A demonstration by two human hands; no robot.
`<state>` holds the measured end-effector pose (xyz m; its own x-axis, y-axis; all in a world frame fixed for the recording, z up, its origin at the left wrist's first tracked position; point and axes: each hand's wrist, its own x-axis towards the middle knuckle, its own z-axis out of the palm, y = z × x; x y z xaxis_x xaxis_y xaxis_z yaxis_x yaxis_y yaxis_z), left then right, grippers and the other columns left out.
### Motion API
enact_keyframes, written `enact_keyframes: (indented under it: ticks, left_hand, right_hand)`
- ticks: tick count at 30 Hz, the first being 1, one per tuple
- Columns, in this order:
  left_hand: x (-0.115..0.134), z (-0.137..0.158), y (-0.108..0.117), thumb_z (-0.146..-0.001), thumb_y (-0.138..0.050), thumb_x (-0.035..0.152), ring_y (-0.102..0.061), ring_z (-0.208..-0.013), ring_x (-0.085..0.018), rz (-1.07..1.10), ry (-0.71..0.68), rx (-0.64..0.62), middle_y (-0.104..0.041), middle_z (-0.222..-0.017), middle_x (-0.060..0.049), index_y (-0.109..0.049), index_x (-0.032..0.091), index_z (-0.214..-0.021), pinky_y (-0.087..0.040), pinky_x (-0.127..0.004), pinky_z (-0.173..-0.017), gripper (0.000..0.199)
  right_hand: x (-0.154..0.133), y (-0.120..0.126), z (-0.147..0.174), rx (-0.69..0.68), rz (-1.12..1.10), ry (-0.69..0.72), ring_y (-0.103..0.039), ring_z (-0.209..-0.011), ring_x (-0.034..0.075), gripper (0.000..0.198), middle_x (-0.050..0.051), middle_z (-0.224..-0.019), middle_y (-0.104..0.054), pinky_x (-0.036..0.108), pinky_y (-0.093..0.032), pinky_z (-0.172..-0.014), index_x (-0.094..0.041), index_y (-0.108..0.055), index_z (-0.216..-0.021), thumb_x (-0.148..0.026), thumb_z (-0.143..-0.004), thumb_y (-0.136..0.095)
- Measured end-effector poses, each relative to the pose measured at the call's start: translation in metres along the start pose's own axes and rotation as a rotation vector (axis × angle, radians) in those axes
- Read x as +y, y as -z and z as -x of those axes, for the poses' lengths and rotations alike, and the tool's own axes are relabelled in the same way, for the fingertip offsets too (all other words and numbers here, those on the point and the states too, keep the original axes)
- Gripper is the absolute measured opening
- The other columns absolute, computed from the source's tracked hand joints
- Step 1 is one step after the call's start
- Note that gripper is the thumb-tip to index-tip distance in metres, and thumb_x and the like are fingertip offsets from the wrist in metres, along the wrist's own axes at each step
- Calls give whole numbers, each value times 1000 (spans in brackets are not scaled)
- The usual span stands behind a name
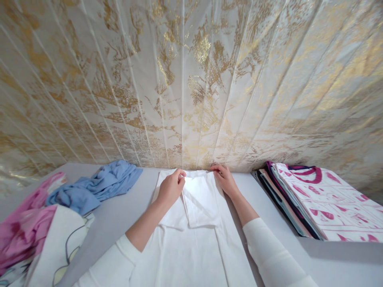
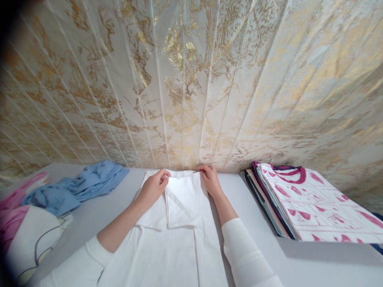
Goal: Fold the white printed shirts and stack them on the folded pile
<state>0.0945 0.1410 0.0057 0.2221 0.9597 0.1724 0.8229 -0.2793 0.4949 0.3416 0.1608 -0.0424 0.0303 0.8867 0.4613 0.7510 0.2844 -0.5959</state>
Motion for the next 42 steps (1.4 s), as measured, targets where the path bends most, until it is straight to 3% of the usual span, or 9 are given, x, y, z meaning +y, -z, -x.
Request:
enact_keyframes:
  ticks: [8,14,21,26,29,31,35,39,42]
  left_hand:
    - [15,10,36,-88,-46,23,-62,-72,-16,-34,-33,-50,-66,-73,3,-66,25,-89,-38,-23,-62,20]
    - [-3,13,19,-84,-50,17,-66,-77,-25,-233,72,-156,-71,-80,-5,-66,23,-78,-38,-29,-63,18]
    - [-6,12,16,-89,-48,18,-67,-84,-23,-266,68,-204,-73,-89,-5,-65,24,-86,-41,-29,-68,19]
    - [-5,12,18,-93,-50,19,-65,-87,-20,-242,86,-218,-71,-93,-4,-65,22,-91,-46,-31,-74,16]
    - [-5,12,18,-96,-54,30,-64,-90,-19,-230,93,-239,-67,-102,-5,-64,18,-102,-51,-37,-81,17]
    - [-5,13,17,-95,-57,35,-63,-93,-19,-228,96,-247,-63,-109,-6,-61,16,-110,-53,-39,-83,24]
    - [-5,13,15,-95,-57,34,-63,-95,-20,-235,97,-244,-63,-111,-7,-60,16,-112,-53,-40,-83,25]
    - [-4,14,15,-95,-57,35,-63,-90,-18,-237,90,-238,-64,-104,-5,-62,16,-106,-52,-39,-81,23]
    - [-4,14,13,-96,-53,23,-62,-88,-19,-234,80,-218,-65,-94,-4,-62,20,-98,-49,-36,-82,11]
  right_hand:
    - [-8,-1,-3,-34,98,19,-50,-94,24,28,4,-88,-67,40,-36,-90,-23,-70,-94,-16,-83,-45]
    - [-18,-1,-2,-49,177,70,-47,-96,25,17,7,-92,-65,40,-36,-90,-21,-68,-85,-12,-79,-56]
    - [-47,6,9,-14,102,64,-55,-96,21,37,9,-105,-59,34,-44,-85,-20,-58,-104,-1,-78,-38]
    - [-108,15,60,-247,-35,171,-59,-79,16,41,2,-94,-61,26,-48,-70,-23,-54,-97,2,-69,-39]
    - [-134,22,96,-427,20,280,-54,-92,20,52,2,-99,-60,32,-46,-79,-23,-54,-95,5,-54,-41]
    - [-139,21,112,-458,142,314,-51,-93,23,55,5,-102,-59,35,-44,-78,-22,-54,-98,4,-51,-44]
    - [-131,13,119,-375,287,333,-48,-82,23,43,5,-89,-58,34,-38,-69,-22,-55,-90,5,-58,-45]
    - [-120,17,120,-209,123,253,-48,-75,19,33,2,-82,-53,30,-36,-64,-22,-48,-77,6,-62,-40]
    - [-114,23,126,-153,39,201,-48,-75,19,33,2,-81,-52,30,-37,-64,-23,-44,-78,6,-64,-38]
